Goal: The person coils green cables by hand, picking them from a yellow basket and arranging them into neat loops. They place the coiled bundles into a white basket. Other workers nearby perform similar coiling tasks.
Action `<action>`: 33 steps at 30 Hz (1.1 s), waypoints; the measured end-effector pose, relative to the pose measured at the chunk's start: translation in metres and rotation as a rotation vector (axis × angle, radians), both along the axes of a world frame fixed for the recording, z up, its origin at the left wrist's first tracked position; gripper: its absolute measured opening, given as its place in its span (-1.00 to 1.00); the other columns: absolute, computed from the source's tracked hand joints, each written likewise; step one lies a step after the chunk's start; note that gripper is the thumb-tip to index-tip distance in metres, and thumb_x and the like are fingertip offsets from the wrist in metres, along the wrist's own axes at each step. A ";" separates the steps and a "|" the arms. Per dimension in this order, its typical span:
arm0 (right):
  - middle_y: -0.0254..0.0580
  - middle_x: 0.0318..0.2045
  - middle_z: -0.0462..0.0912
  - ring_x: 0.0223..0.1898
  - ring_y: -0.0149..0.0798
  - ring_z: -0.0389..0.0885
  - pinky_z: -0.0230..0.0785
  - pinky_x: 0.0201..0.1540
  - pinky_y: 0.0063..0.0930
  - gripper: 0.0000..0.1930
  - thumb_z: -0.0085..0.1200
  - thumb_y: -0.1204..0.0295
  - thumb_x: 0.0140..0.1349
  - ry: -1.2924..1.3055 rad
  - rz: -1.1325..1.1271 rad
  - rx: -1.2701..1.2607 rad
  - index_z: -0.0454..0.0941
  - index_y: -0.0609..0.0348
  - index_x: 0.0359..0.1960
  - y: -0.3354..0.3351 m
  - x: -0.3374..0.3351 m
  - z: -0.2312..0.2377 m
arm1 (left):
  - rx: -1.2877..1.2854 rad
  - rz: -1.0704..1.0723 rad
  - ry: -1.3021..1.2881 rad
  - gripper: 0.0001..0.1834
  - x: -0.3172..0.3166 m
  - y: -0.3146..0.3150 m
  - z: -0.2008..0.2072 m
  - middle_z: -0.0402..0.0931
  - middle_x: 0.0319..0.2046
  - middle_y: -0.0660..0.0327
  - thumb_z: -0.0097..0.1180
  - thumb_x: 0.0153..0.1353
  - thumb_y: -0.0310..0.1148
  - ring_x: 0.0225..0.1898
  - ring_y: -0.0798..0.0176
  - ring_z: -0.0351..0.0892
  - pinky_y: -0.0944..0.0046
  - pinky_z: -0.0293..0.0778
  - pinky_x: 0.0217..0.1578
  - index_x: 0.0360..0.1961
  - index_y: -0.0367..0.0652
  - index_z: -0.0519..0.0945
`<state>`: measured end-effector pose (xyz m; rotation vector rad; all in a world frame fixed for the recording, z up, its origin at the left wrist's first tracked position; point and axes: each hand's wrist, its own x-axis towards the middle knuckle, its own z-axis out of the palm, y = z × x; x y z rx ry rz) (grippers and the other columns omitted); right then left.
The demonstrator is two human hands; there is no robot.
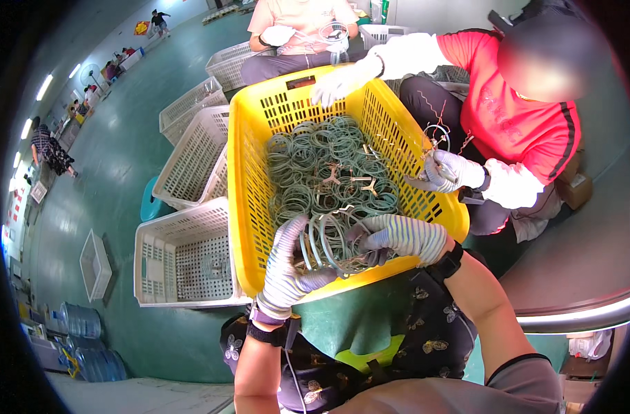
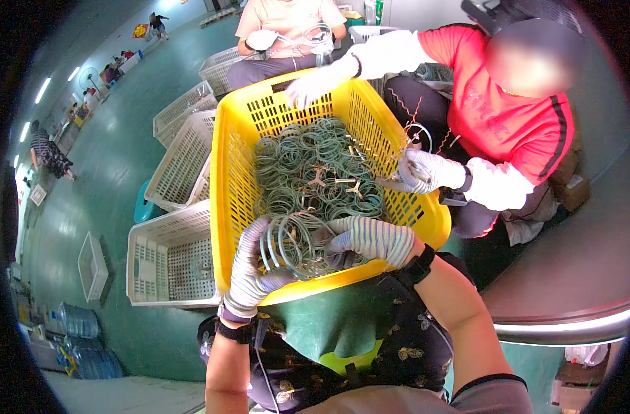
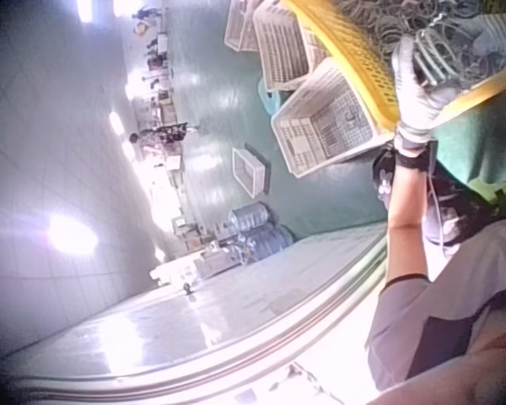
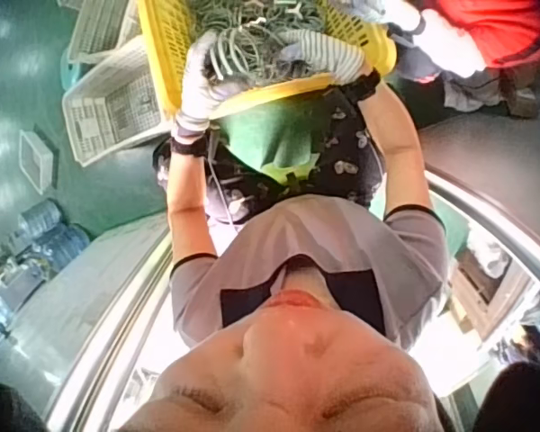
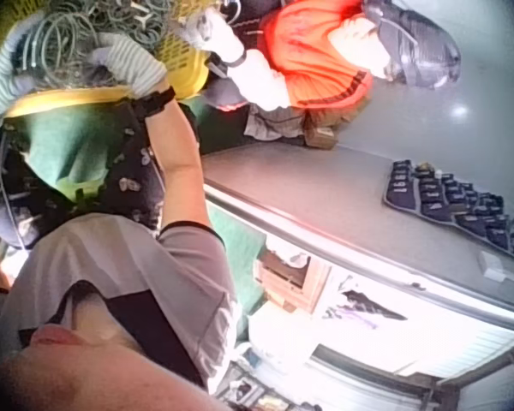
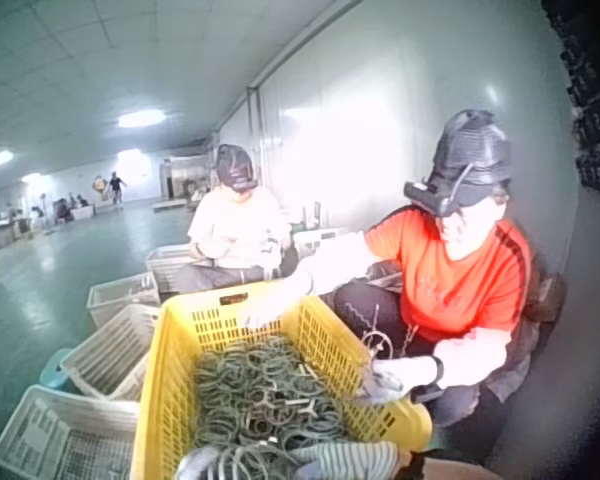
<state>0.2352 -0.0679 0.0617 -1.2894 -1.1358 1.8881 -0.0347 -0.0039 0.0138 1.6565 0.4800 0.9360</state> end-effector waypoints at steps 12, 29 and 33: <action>-0.23 -0.24 0.69 -0.23 -0.36 0.72 0.62 -0.15 -0.46 -0.59 0.07 0.39 0.33 0.281 -0.029 -0.026 0.46 0.28 0.18 -0.008 0.012 -0.003 | -0.112 -0.064 -0.174 0.10 0.006 -0.003 0.004 0.39 0.28 0.14 0.62 -0.11 -0.35 0.26 0.13 0.45 0.05 0.41 0.27 0.44 -0.06 0.20; -0.35 -0.43 0.68 -0.49 -0.49 0.65 0.51 -0.44 -0.62 -0.67 0.12 0.21 0.39 0.206 -0.131 -0.075 0.60 0.20 0.00 -0.007 0.001 0.002 | -0.377 0.023 -0.290 0.00 0.009 -0.007 -0.005 0.48 0.13 0.20 0.55 0.02 -0.11 0.15 0.23 0.49 0.15 0.44 0.21 0.42 -0.08 0.25; -0.39 -0.48 0.63 -0.53 -0.51 0.59 0.45 -0.45 -0.64 -0.65 0.12 0.16 0.39 0.175 -0.114 -0.049 0.60 0.18 -0.01 -0.005 -0.001 -0.005 | -0.401 0.023 -0.307 -0.03 0.011 -0.006 -0.010 0.47 0.18 0.16 0.50 0.07 -0.04 0.18 0.20 0.48 0.13 0.47 0.18 0.41 -0.10 0.25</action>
